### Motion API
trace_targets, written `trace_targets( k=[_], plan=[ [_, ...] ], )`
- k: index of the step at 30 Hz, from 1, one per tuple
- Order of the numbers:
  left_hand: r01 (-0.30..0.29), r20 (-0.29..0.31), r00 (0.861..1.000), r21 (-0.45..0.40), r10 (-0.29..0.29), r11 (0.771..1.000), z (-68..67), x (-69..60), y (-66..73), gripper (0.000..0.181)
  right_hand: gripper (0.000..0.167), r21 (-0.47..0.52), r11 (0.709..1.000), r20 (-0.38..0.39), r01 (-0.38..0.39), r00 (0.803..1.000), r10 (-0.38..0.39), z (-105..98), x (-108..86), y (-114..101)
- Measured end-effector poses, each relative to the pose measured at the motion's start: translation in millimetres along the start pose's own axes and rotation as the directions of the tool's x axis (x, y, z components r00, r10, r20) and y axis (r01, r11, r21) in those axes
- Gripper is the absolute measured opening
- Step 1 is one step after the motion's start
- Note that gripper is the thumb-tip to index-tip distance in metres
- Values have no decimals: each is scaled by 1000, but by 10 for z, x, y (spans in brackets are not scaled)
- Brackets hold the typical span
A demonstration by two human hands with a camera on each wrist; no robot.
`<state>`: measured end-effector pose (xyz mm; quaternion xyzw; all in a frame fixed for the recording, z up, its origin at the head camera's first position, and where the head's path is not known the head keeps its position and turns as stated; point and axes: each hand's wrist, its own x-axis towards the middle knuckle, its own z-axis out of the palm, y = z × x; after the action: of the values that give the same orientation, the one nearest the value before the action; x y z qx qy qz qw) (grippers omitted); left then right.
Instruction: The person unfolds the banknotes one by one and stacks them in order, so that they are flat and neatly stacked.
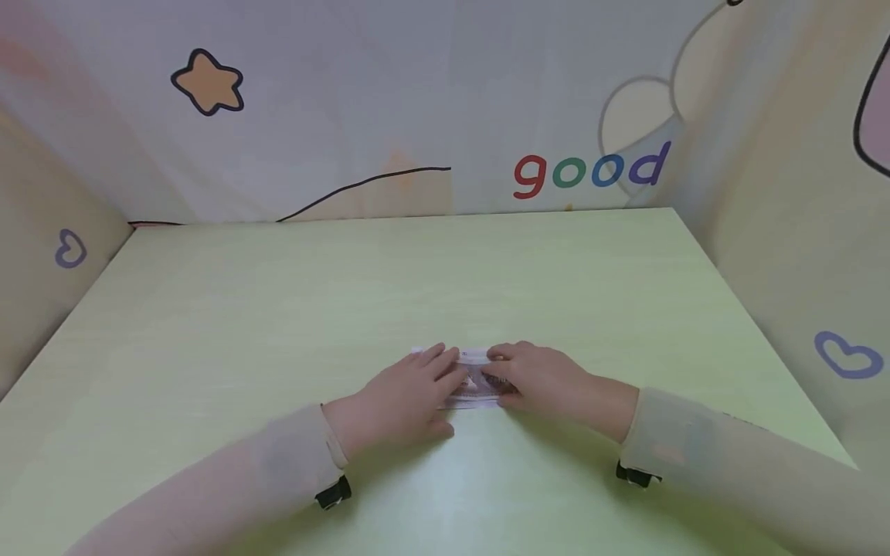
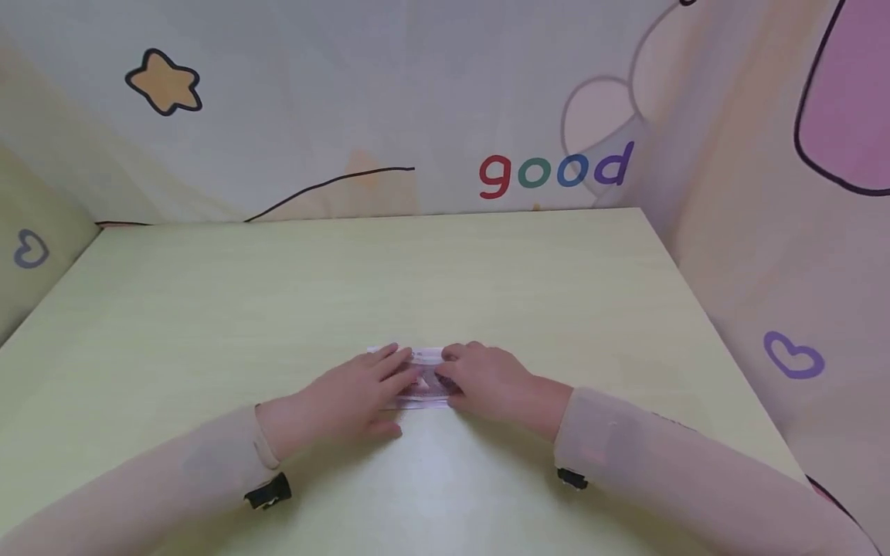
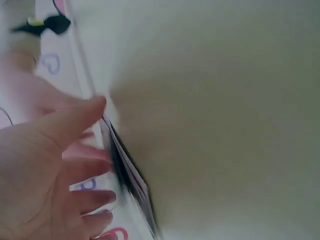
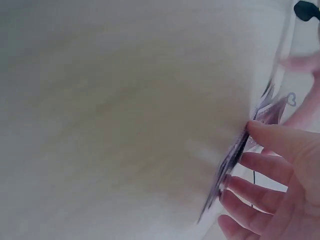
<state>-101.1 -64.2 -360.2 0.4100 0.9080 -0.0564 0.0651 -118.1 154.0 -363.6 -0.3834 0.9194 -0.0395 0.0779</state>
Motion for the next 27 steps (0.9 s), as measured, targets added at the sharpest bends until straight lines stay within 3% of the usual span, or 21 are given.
trace_targets(
  k=[4,11,18,27],
  plan=[
    [-19,83,996,57,15,998,-25,-116,103,75,44,4,1000,0,-5,1000,5,29,-12,-14],
    [10,90,996,-15,-9,1000,-8,-158,143,73,56,-3,1000,65,2,998,-1,33,-73,-36],
    [21,144,989,-18,-18,1000,37,-140,132,74,65,-14,1000,208,14,978,-11,-2,-235,-65],
    [14,182,983,-36,-7,999,47,-160,62,74,69,-58,997,210,49,977,-35,6,-290,-57]
  ],
)
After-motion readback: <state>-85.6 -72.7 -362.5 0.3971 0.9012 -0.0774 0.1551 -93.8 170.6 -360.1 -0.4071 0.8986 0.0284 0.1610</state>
